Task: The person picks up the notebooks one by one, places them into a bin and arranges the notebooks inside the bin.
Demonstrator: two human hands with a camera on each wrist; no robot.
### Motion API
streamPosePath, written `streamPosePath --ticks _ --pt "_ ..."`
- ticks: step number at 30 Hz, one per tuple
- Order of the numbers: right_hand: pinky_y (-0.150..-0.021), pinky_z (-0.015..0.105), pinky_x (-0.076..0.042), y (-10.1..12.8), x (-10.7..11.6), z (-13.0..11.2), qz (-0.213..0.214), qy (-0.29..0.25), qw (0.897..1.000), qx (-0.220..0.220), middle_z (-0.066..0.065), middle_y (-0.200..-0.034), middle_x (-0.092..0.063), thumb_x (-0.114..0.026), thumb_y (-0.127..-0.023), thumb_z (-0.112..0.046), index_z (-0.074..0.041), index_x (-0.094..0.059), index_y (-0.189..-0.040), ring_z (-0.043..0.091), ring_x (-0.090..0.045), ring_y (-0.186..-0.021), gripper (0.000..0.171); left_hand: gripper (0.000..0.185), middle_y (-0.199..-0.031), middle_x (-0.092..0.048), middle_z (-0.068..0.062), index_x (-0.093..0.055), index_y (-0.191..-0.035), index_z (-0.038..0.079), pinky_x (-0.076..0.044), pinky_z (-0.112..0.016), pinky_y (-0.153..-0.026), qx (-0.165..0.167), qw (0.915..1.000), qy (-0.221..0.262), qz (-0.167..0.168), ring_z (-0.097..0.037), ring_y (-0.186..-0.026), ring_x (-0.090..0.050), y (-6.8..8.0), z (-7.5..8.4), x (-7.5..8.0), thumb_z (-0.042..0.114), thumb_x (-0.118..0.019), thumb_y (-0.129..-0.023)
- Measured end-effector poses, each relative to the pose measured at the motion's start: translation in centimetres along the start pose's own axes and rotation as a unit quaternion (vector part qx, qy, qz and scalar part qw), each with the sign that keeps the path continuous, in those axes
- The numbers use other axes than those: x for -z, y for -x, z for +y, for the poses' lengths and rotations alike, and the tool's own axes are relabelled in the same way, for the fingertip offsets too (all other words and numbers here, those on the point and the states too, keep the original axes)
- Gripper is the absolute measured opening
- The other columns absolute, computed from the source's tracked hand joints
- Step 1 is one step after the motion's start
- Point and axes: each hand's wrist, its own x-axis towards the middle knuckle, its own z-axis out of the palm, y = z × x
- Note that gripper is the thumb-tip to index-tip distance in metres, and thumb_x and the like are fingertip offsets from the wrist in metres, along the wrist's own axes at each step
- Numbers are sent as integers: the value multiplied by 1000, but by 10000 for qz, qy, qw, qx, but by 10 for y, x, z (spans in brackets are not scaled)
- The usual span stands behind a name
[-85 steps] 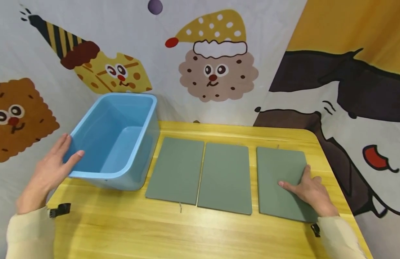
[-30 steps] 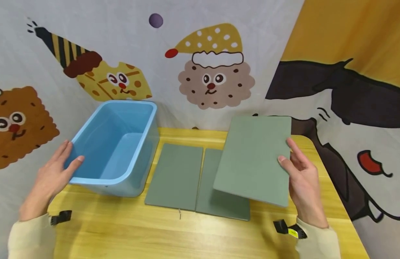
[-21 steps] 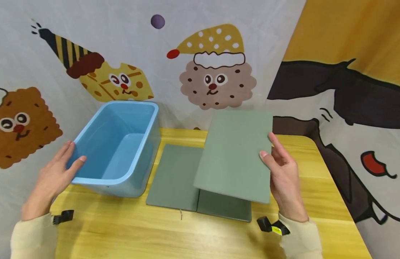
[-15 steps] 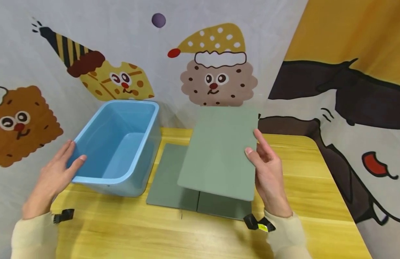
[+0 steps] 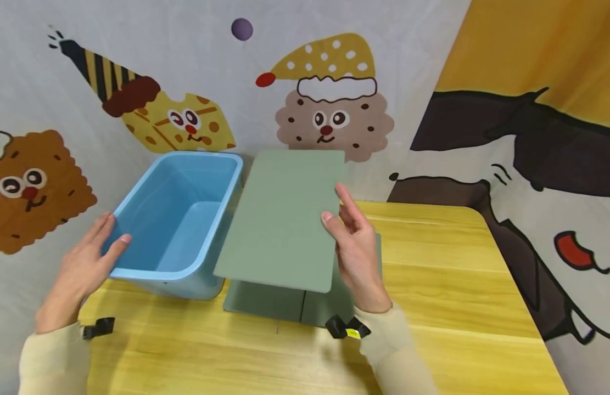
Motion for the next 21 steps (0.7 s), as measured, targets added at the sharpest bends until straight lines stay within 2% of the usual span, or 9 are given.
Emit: streamPosePath --ticks 3,7,9,11,13,15,16,18,21 --pt "-90 23 -40 -3 -14 4 -75 -289 9996 -17 -4 -91 -34 -63 -99 3 -17 -51 -155 12 -38 -98 60 77 -171 -6 -25 -10 -164 -2 -17 -82 -106 1 10000 6 12 -48 -156 -6 0 1 0 49 -35 -111" --pt "-105 24 -36 -6 -31 9 -217 -505 9984 -115 -6 -132 -49 -62 -100 2 -15 -47 -157 9 -39 -121 61 77 -171 -6 -25 -10 -164 -1 -16 -81 -108 1 10000 9 17 -48 -156 -6 -1 1 -1 49 -35 -111" --pt "-114 27 -31 -8 -40 13 -301 -565 9978 -152 -6 -157 -39 -61 -100 1 -14 -45 -158 9 -34 -134 62 77 -171 -6 -24 -10 -164 -2 -16 -81 -109 -5 10000 9 19 -48 -156 -6 -1 0 0 49 -34 -111" --pt "-117 27 -27 -9 -48 16 -383 -600 9973 -190 -6 -166 -30 -61 -101 0 -13 -44 -159 7 -29 -143 62 77 -171 -6 -24 -9 -164 -1 -16 -81 -109 -2 10000 17 18 -48 -156 -5 -1 0 0 49 -34 -111" --pt "-112 24 -31 -11 -57 20 -445 -599 9969 -239 -6 -159 -36 -62 -101 -1 -15 -46 -158 6 -34 -137 61 77 -171 -6 -24 -9 -164 -1 -15 -81 -109 6 10000 27 22 -48 -156 -5 0 0 0 49 -34 -112" --pt "-91 17 -42 -12 -65 24 -506 -522 9969 -294 -6 -135 -49 -63 -101 -4 -20 -48 -157 3 -49 -112 60 77 -171 -6 -24 -9 -164 -1 -14 -82 -109 21 10000 28 24 -47 -156 -4 0 0 1 50 -33 -111" --pt "-77 15 -41 -13 -69 26 -527 -476 9970 -316 -7 -120 -51 -64 -101 -5 -22 -49 -156 3 -50 -93 60 77 -171 -5 -24 -9 -164 -1 -14 -82 -108 34 10000 35 23 -47 -156 -4 0 0 1 50 -33 -111" --pt "-57 17 -30 -14 -77 30 -575 -408 9968 -368 -8 -97 -43 -65 -101 -7 -27 -52 -155 6 -35 -65 59 77 -171 -5 -23 -10 -164 -1 -14 -82 -108 24 10000 37 42 -47 -156 -4 1 0 1 50 -34 -111" --pt "-50 21 -24 -15 -89 34 -744 -377 9954 -474 -8 -91 -41 -64 -101 -10 -30 -52 -154 10 -22 -53 58 76 -171 -5 -23 -11 -164 -1 -14 -83 -106 26 10000 39 62 -47 -156 -5 2 0 0 50 -33 -112"
